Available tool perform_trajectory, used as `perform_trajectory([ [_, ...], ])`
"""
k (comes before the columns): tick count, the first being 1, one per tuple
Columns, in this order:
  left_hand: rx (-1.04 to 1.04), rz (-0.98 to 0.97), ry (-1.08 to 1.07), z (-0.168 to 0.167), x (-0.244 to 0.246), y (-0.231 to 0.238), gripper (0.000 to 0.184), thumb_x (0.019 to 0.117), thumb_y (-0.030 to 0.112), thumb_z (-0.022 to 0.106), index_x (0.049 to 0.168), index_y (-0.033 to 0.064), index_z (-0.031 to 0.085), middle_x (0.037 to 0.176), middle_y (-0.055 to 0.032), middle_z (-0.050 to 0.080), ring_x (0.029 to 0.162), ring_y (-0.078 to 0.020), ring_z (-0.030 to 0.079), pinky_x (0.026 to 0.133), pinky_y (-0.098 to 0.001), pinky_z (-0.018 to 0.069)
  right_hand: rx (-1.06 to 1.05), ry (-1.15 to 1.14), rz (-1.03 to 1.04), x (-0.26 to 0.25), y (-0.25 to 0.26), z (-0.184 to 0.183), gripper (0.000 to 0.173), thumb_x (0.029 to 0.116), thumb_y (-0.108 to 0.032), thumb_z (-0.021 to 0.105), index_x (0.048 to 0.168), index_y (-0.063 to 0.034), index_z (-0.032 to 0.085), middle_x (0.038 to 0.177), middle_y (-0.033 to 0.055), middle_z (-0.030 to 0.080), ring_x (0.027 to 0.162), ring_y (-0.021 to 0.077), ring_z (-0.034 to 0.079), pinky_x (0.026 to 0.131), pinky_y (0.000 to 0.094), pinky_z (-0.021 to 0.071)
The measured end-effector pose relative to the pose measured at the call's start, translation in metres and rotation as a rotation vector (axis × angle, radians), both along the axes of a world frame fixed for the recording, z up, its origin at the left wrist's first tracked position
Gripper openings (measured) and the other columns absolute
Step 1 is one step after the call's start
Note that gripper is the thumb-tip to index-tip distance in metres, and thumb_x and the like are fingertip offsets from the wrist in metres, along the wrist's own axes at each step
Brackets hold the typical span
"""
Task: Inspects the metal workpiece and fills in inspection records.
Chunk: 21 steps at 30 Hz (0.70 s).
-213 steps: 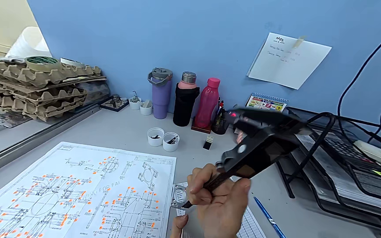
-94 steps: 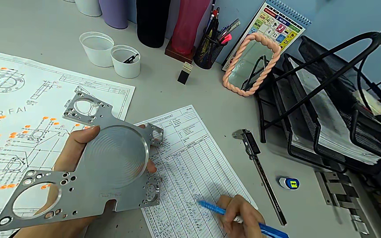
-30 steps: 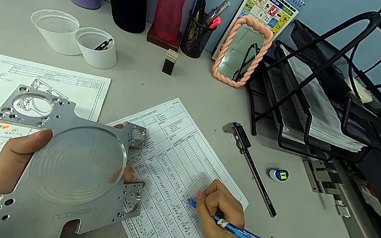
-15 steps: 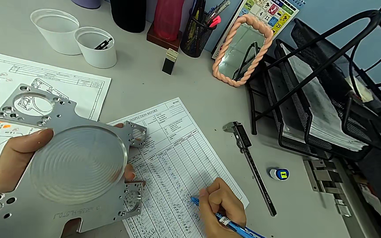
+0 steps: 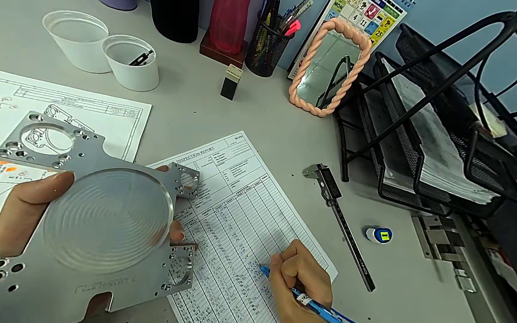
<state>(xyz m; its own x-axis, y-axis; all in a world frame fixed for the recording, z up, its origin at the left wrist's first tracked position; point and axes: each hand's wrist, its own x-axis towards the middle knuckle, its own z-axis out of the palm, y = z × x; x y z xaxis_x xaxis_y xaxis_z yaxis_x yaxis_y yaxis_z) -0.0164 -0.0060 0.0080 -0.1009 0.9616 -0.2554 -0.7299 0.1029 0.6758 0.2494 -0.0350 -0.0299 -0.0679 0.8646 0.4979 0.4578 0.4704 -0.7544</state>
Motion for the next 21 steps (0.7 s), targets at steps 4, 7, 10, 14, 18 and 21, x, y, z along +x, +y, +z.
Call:
perform_trajectory([
  [4,0.027,-0.095,-0.046,-0.0095,-0.0065,0.0033,0.043,0.1085,0.037,0.027,0.119,0.0139,0.061,0.105,-0.0126,0.073,0.093,-0.0218,0.074,0.072,-0.0341,0.0631,-0.002,0.001,-0.002,-0.0005,-0.0005,0.0006,0.026,0.0848,0.005,0.060,0.068,-0.0071,0.044,0.071,-0.0003,0.043,0.061,-0.0022,0.041,0.054,0.0068,0.0325],
  [7,-0.029,-0.123,-0.093,-0.0081,-0.0072,0.0055,0.045,0.1057,0.041,0.027,0.111,0.0161,0.064,0.098,-0.0116,0.073,0.088,-0.0210,0.073,0.069,-0.0344,0.0621,0.002,0.020,-0.024,-0.0012,-0.0002,-0.0004,0.026,0.0850,0.004,0.060,0.068,-0.0078,0.044,0.070,-0.0011,0.044,0.062,-0.0029,0.041,0.054,0.0068,0.0330],
  [10,-0.072,-0.141,-0.108,-0.0084,-0.0070,0.0021,0.052,0.1060,0.043,0.018,0.124,0.0122,0.056,0.105,-0.0153,0.070,0.093,-0.0235,0.072,0.075,-0.0348,0.0618,0.009,0.011,-0.015,-0.0015,0.0006,-0.0004,0.025,0.0848,0.004,0.060,0.068,-0.0074,0.045,0.070,-0.0009,0.043,0.061,-0.0028,0.041,0.053,0.0067,0.0329],
  [14,-0.095,-0.136,-0.082,-0.0080,-0.0070,0.0031,0.052,0.1063,0.045,0.018,0.124,0.0133,0.056,0.105,-0.0144,0.071,0.093,-0.0226,0.073,0.075,-0.0343,0.0622,0.012,-0.003,-0.003,-0.0013,-0.0002,-0.0001,0.026,0.0845,0.005,0.060,0.067,-0.0070,0.044,0.070,-0.0005,0.043,0.061,-0.0020,0.040,0.053,0.0072,0.0318],
  [18,-0.066,-0.101,-0.084,-0.0100,-0.0075,0.0021,0.050,0.1068,0.045,0.021,0.123,0.0154,0.058,0.108,-0.0133,0.070,0.096,-0.0226,0.072,0.076,-0.0361,0.0622,-0.010,0.046,-0.013,-0.0015,-0.0009,-0.0003,0.025,0.0857,0.004,0.060,0.069,-0.0077,0.045,0.071,-0.0011,0.044,0.062,-0.0029,0.042,0.054,0.0070,0.0338],
  [21,0.097,-0.036,0.018,-0.0107,-0.0068,-0.0026,0.034,0.1095,0.032,0.036,0.112,0.0199,0.067,0.106,-0.0055,0.075,0.097,-0.0145,0.073,0.080,-0.0298,0.0622,-0.050,0.292,-0.094,0.0029,0.0023,-0.0003,0.027,0.0935,-0.001,0.062,0.073,-0.0126,0.049,0.076,-0.0052,0.051,0.061,-0.0057,0.051,0.053,0.0073,0.0463],
])
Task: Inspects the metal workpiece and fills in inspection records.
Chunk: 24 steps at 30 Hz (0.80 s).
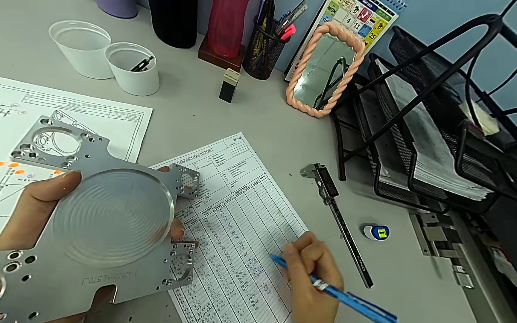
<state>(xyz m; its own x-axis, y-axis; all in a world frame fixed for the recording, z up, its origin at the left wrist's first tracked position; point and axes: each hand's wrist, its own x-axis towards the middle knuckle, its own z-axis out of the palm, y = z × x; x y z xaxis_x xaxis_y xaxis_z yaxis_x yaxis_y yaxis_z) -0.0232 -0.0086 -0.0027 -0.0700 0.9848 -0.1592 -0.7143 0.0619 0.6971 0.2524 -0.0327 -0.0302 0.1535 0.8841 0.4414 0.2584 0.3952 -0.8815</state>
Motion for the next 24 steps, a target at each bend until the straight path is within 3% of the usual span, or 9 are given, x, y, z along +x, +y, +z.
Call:
perform_trajectory([
  [3,0.075,0.147,0.149,0.003,0.006,0.001,0.030,0.1084,0.022,0.039,0.104,0.0212,0.069,0.100,0.0025,0.077,0.092,-0.0072,0.074,0.079,-0.0246,0.0624,0.005,0.177,-0.010,0.014,0.009,0.002,0.019,0.1007,-0.016,0.063,0.083,-0.0171,0.055,0.087,-0.0047,0.059,0.067,0.0000,0.060,0.060,0.0144,0.0560],
  [6,0.026,0.141,0.217,0.007,0.006,-0.003,0.033,0.1118,0.023,0.031,0.108,0.0207,0.063,0.100,0.0060,0.075,0.093,-0.0024,0.072,0.079,-0.0199,0.0607,-0.073,0.327,-0.018,0.028,0.014,0.002,0.020,0.1057,-0.029,0.053,0.091,-0.0176,0.060,0.083,-0.0038,0.062,0.068,0.0058,0.064,0.064,0.0209,0.0587],
  [10,-0.090,0.170,0.043,0.010,0.009,0.001,0.040,0.1125,0.029,0.025,0.105,0.0192,0.062,0.092,0.0032,0.074,0.085,-0.0038,0.072,0.071,-0.0214,0.0612,-0.152,0.420,-0.086,0.026,0.014,0.003,0.029,0.1083,-0.026,0.034,0.092,-0.0148,0.056,0.076,-0.0039,0.060,0.064,0.0048,0.063,0.062,0.0186,0.0568],
  [15,-0.066,0.141,0.060,0.012,0.011,-0.003,0.038,0.1119,0.027,0.025,0.112,0.0168,0.062,0.102,-0.0025,0.075,0.092,-0.0114,0.074,0.075,-0.0274,0.0629,-0.109,0.379,-0.147,0.016,0.008,0.001,0.031,0.1088,-0.025,0.034,0.088,-0.0148,0.055,0.075,-0.0052,0.057,0.061,0.0022,0.058,0.058,0.0156,0.0533],
  [18,-0.036,0.153,0.099,0.011,0.011,-0.004,0.036,0.1125,0.025,0.025,0.113,0.0176,0.061,0.103,0.0002,0.075,0.095,-0.0090,0.073,0.078,-0.0253,0.0623,-0.112,0.373,-0.177,0.009,0.005,0.002,0.029,0.1087,-0.024,0.033,0.090,-0.0140,0.054,0.076,-0.0058,0.058,0.061,0.0011,0.058,0.058,0.0145,0.0527],
  [24,-0.062,0.135,-0.008,0.003,0.004,0.000,0.034,0.1097,0.036,0.034,0.110,0.0226,0.065,0.101,0.0025,0.074,0.094,-0.0056,0.072,0.075,-0.0257,0.0621,-0.275,0.322,-0.104,0.002,0.000,0.012,0.031,0.1096,-0.021,0.029,0.097,-0.0089,0.054,0.078,-0.0048,0.060,0.059,-0.0004,0.059,0.054,0.0136,0.0534],
])
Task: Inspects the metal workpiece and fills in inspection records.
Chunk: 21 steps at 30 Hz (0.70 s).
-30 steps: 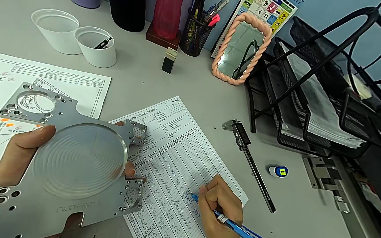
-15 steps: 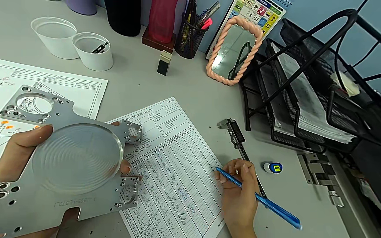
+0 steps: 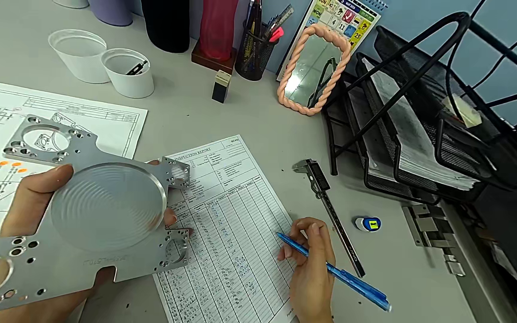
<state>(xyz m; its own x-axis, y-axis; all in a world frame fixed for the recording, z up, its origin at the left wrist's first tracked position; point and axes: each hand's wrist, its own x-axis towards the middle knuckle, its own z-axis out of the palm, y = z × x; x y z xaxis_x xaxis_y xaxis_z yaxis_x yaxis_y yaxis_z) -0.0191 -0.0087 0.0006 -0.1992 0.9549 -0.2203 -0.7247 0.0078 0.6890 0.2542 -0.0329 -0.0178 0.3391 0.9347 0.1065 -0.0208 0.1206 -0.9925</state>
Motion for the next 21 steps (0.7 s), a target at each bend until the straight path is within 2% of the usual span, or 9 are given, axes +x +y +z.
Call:
perform_trajectory([
  [6,0.067,0.009,0.050,-0.007,-0.004,-0.001,0.029,0.1095,0.033,0.039,0.109,0.0263,0.067,0.102,0.0071,0.074,0.095,-0.0017,0.071,0.078,-0.0221,0.0612,-0.066,0.000,0.086,-0.001,-0.003,0.003,0.035,0.1112,-0.029,0.026,0.101,-0.0085,0.053,0.078,-0.0051,0.060,0.058,-0.0005,0.058,0.053,0.0135,0.0526],
  [11,0.015,-0.030,-0.033,-0.002,-0.001,0.003,0.033,0.1074,0.040,0.039,0.108,0.0249,0.068,0.099,0.0035,0.074,0.090,-0.0056,0.072,0.072,-0.0267,0.0625,-0.034,-0.011,0.142,0.001,-0.004,0.000,0.038,0.1111,-0.040,0.032,0.101,-0.0106,0.054,0.079,-0.0070,0.059,0.061,-0.0014,0.059,0.054,0.0129,0.0523],
  [15,0.046,-0.019,-0.010,-0.002,0.001,0.003,0.034,0.1085,0.039,0.037,0.107,0.0251,0.068,0.099,0.0045,0.074,0.091,-0.0044,0.072,0.073,-0.0248,0.0622,-0.019,0.010,0.217,0.007,-0.003,-0.002,0.045,0.1107,-0.045,0.031,0.098,-0.0106,0.057,0.078,-0.0056,0.064,0.060,-0.0012,0.060,0.051,0.0127,0.0510],
  [18,0.025,-0.040,-0.047,0.003,0.004,0.004,0.035,0.1074,0.040,0.038,0.109,0.0242,0.069,0.101,0.0012,0.075,0.092,-0.0081,0.073,0.073,-0.0282,0.0630,-0.002,0.011,0.307,0.010,-0.002,-0.002,0.054,0.1089,-0.052,0.032,0.096,-0.0097,0.061,0.078,-0.0049,0.068,0.062,-0.0006,0.064,0.053,0.0127,0.0520],
  [21,0.018,-0.092,-0.080,0.003,0.003,0.004,0.036,0.1055,0.043,0.040,0.110,0.0243,0.070,0.103,-0.0012,0.075,0.093,-0.0104,0.073,0.073,-0.0300,0.0632,0.018,0.004,0.364,0.009,-0.003,-0.003,0.055,0.1059,-0.057,0.036,0.094,-0.0115,0.064,0.076,-0.0073,0.068,0.064,-0.0014,0.065,0.054,0.0128,0.0532],
])
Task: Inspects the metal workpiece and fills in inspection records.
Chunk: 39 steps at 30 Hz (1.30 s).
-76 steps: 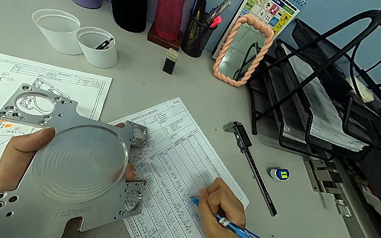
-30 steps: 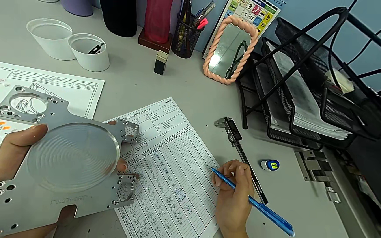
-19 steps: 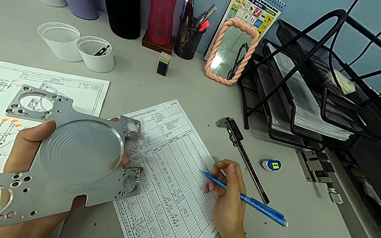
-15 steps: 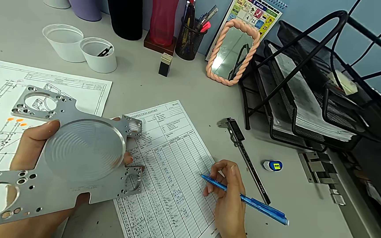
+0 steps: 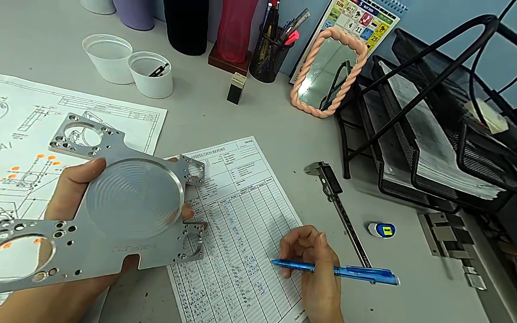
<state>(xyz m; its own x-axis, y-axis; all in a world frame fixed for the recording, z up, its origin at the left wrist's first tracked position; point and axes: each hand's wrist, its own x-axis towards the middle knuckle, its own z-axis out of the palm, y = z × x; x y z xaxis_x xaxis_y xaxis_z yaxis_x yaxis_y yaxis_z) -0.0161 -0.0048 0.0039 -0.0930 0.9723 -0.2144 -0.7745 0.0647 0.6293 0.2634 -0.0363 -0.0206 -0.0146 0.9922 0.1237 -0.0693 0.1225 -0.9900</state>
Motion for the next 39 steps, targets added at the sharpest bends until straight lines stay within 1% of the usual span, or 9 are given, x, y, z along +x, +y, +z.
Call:
perform_trajectory([
  [4,-0.003,-0.005,0.023,0.001,0.000,0.000,0.036,0.1059,0.042,0.039,0.108,0.0243,0.070,0.101,-0.0003,0.075,0.092,-0.0093,0.073,0.071,-0.0286,0.0631,0.038,-0.040,0.041,-0.001,-0.001,-0.001,0.053,0.1059,-0.055,0.037,0.094,-0.0122,0.065,0.075,-0.0083,0.069,0.064,-0.0031,0.065,0.054,0.0114,0.0513],
  [9,0.022,-0.009,0.024,-0.001,-0.001,0.000,0.036,0.1064,0.041,0.039,0.113,0.0223,0.069,0.104,-0.0020,0.075,0.095,-0.0110,0.073,0.073,-0.0304,0.0636,0.053,-0.091,0.034,-0.004,-0.002,0.001,0.036,0.1092,-0.036,0.045,0.090,-0.0123,0.065,0.073,-0.0081,0.070,0.063,-0.0034,0.066,0.053,0.0110,0.0517],
  [14,0.009,-0.009,0.009,0.000,0.001,0.000,0.039,0.1060,0.042,0.038,0.114,0.0201,0.069,0.105,-0.0049,0.074,0.095,-0.0138,0.073,0.073,-0.0327,0.0633,0.055,-0.068,0.019,-0.007,-0.002,0.003,0.018,0.1050,-0.024,0.057,0.091,-0.0131,0.063,0.073,-0.0060,0.072,0.062,0.0013,0.070,0.054,0.0162,0.0584],
  [17,0.008,-0.029,-0.008,0.002,0.001,0.001,0.040,0.1054,0.043,0.038,0.112,0.0200,0.070,0.103,-0.0050,0.075,0.093,-0.0136,0.074,0.071,-0.0319,0.0636,0.041,-0.084,0.001,-0.009,-0.002,0.006,0.010,0.1025,-0.016,0.060,0.094,-0.0117,0.061,0.074,-0.0059,0.073,0.063,0.0019,0.071,0.055,0.0169,0.0595],
  [22,0.007,-0.001,0.028,0.000,-0.001,-0.001,0.037,0.1067,0.042,0.039,0.113,0.0213,0.069,0.104,-0.0023,0.074,0.094,-0.0109,0.073,0.072,-0.0304,0.0635,0.023,-0.093,-0.011,-0.010,-0.003,0.006,0.011,0.1033,-0.015,0.059,0.093,-0.0109,0.061,0.074,-0.0055,0.073,0.063,0.0023,0.071,0.055,0.0171,0.0595],
  [24,0.028,0.005,0.028,-0.003,-0.003,-0.003,0.036,0.1063,0.043,0.042,0.110,0.0224,0.071,0.101,-0.0010,0.075,0.092,-0.0095,0.073,0.071,-0.0292,0.0634,0.025,-0.091,-0.003,-0.009,-0.003,0.005,0.012,0.1041,-0.015,0.058,0.093,-0.0109,0.061,0.075,-0.0052,0.073,0.064,0.0024,0.071,0.055,0.0172,0.0597],
  [28,0.113,0.033,0.174,-0.011,-0.006,-0.006,0.027,0.1075,0.039,0.044,0.113,0.0271,0.068,0.103,0.0043,0.074,0.095,-0.0040,0.071,0.073,-0.0242,0.0627,0.026,-0.093,0.001,-0.010,-0.002,0.005,0.015,0.1056,-0.015,0.054,0.093,-0.0111,0.061,0.074,-0.0054,0.073,0.063,0.0027,0.071,0.055,0.0169,0.0593],
  [33,0.036,0.027,0.035,-0.003,-0.001,-0.001,0.034,0.1071,0.040,0.040,0.109,0.0227,0.070,0.100,-0.0001,0.075,0.091,-0.0086,0.073,0.072,-0.0289,0.0634,0.022,-0.093,-0.004,-0.010,-0.002,0.005,0.017,0.1061,-0.014,0.052,0.092,-0.0109,0.061,0.074,-0.0051,0.073,0.062,0.0033,0.071,0.054,0.0176,0.0595],
  [39,0.009,0.029,0.056,0.000,0.000,-0.001,0.036,0.1072,0.042,0.040,0.108,0.0232,0.071,0.099,0.0000,0.075,0.090,-0.0086,0.073,0.070,-0.0283,0.0634,0.015,-0.084,0.000,-0.009,-0.002,0.005,0.020,0.1065,-0.013,0.050,0.091,-0.0108,0.061,0.074,-0.0048,0.073,0.062,0.0035,0.071,0.054,0.0176,0.0595],
])
